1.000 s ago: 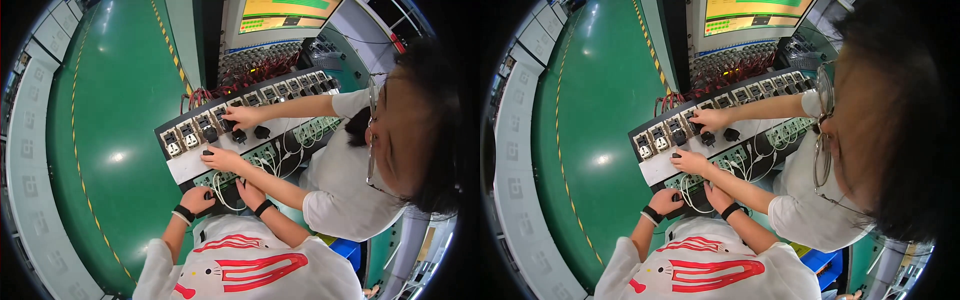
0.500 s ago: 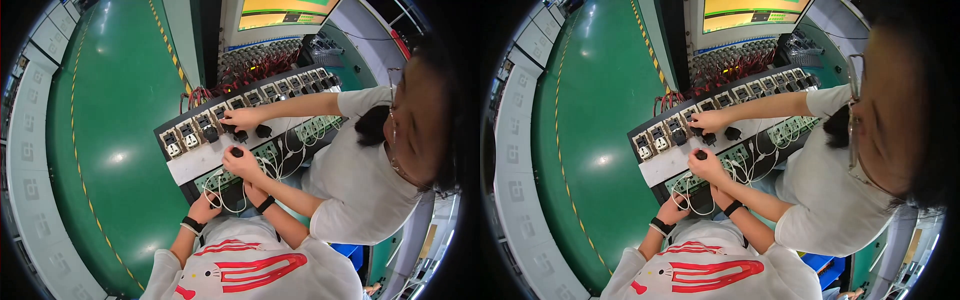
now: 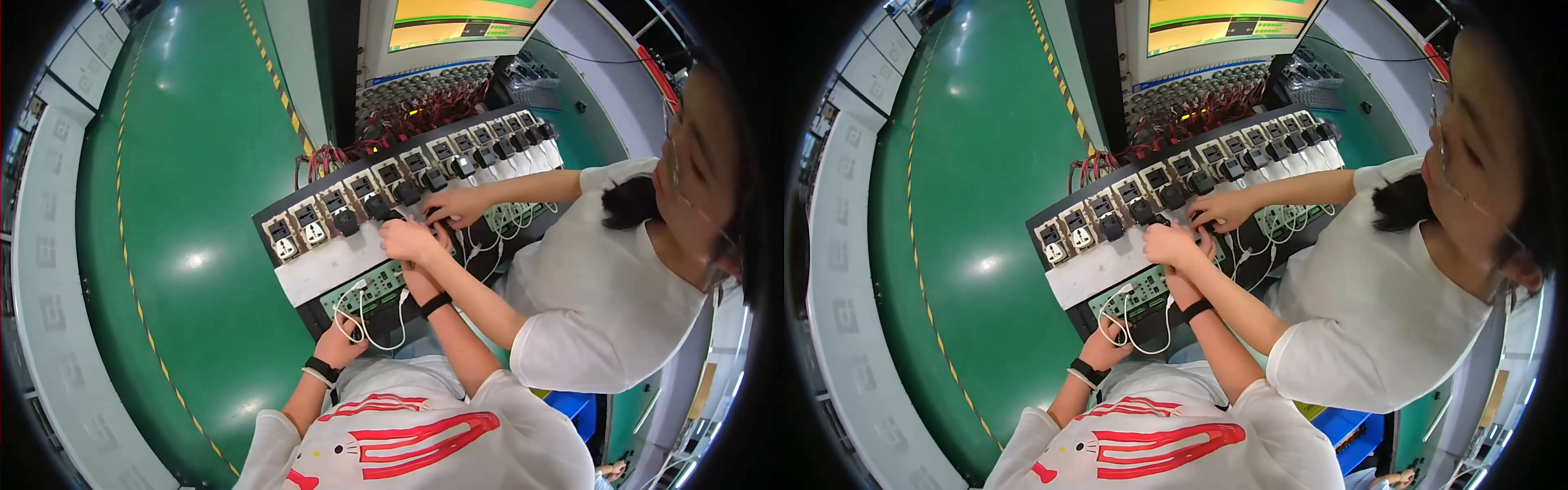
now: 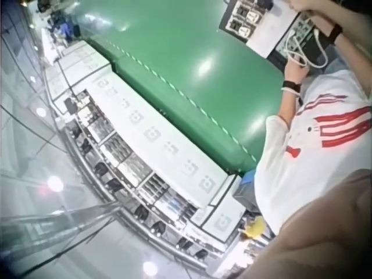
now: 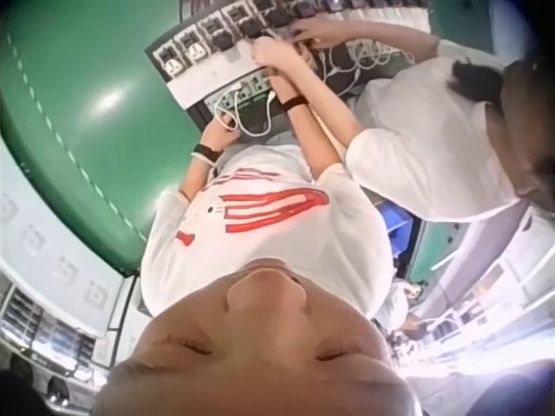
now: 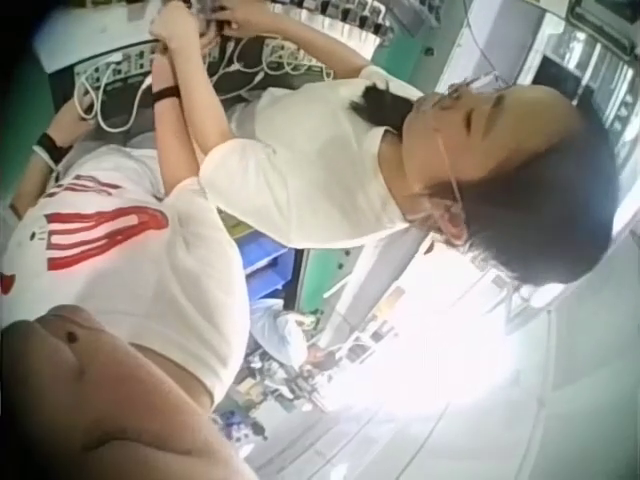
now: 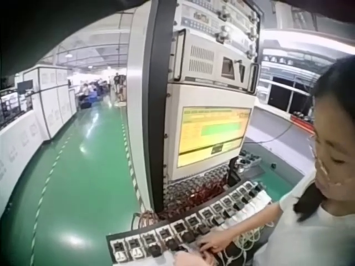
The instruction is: The person plugs power adapters into a testing rack, connects USB cables to them, and then unplugs the adapters and cables, placing the adapters onto a workbench.
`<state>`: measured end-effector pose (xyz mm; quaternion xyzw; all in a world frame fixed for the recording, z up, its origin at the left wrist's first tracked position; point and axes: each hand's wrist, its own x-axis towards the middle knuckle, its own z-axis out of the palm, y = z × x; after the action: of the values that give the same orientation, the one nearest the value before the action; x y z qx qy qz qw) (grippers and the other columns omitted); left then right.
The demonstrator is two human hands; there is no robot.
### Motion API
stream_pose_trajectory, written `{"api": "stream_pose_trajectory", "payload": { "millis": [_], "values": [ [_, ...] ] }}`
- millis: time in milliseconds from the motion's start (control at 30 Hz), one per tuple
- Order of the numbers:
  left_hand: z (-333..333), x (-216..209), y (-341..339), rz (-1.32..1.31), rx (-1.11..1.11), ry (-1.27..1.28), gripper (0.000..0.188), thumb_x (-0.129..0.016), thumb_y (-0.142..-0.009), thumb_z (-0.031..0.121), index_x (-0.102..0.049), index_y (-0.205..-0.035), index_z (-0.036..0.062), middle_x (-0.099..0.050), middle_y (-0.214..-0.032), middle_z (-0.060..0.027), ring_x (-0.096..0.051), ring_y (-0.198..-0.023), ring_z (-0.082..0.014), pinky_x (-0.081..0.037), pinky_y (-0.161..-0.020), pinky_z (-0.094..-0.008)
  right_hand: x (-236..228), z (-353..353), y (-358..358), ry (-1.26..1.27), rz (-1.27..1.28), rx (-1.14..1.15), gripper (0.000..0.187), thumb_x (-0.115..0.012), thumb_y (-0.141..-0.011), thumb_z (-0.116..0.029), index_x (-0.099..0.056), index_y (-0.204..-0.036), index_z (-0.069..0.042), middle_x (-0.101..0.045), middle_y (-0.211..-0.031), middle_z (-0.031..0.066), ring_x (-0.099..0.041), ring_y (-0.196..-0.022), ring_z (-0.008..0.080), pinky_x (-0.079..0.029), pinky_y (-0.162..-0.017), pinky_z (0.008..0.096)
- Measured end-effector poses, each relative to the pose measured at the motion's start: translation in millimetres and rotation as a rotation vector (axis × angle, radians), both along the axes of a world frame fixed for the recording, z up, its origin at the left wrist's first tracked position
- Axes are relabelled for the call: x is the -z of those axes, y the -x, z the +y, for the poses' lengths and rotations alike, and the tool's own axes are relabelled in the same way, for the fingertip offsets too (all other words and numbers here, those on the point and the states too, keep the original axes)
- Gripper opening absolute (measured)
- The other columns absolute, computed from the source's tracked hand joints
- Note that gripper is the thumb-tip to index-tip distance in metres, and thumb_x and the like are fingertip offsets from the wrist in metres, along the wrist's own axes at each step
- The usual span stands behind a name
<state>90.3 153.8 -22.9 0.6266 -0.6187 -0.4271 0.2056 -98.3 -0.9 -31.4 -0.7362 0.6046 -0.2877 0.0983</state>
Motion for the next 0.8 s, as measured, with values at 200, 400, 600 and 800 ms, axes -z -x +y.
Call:
{"api": "stream_pose_trajectory", "payload": {
  "millis": [200,400,600,800],
  "values": [
    [-5,4,-3,-0.094,0.033,-0.008,0.042,-0.07,-0.069,0.023,-0.058,-0.106,0.0078,-0.051,-0.105,-0.0176,-0.056,-0.094,-0.0355,-0.049,-0.08,-0.0404,-4,56,16,-0.323,0.003,-0.121,0.046,-0.059,-0.082,-0.024,-0.047,-0.117,0.004,-0.054,-0.112,0.0279,-0.05,-0.107,0.0412,-0.039,-0.091,0.0472],
    [-26,-27,15,-0.285,0.192,-0.093,0.05,-0.066,-0.07,0.035,-0.059,-0.111,0.0079,-0.058,-0.105,-0.0199,-0.06,-0.094,-0.0361,-0.049,-0.081,-0.0424,-35,88,60,-0.262,0.057,-0.179,0.054,-0.057,-0.081,-0.018,-0.04,-0.129,0.0,-0.05,-0.117,0.0258,-0.047,-0.111,0.0414,-0.039,-0.093,0.0473],
    [-26,-45,47,-0.328,0.438,-0.095,0.05,-0.065,-0.064,0.037,-0.06,-0.106,0.0103,-0.062,-0.095,-0.0178,-0.061,-0.086,-0.0355,-0.049,-0.071,-0.0444,-39,111,108,-0.213,-0.135,-0.167,0.061,-0.057,-0.077,-0.011,-0.035,-0.134,-0.002,-0.04,-0.128,0.0231,-0.042,-0.116,0.0416,-0.038,-0.098,0.0445],
    [-30,-58,157,-0.426,0.771,-0.007,0.045,-0.066,-0.067,0.046,-0.063,-0.092,0.0096,-0.064,-0.084,-0.0126,-0.063,-0.081,-0.031,-0.049,-0.071,-0.0413,-42,173,214,-0.294,-0.268,0.027,0.055,-0.058,-0.08,-0.015,-0.038,-0.13,-0.004,-0.043,-0.121,0.0217,-0.05,-0.105,0.0384,-0.043,-0.091,0.0421]
  ]
}}
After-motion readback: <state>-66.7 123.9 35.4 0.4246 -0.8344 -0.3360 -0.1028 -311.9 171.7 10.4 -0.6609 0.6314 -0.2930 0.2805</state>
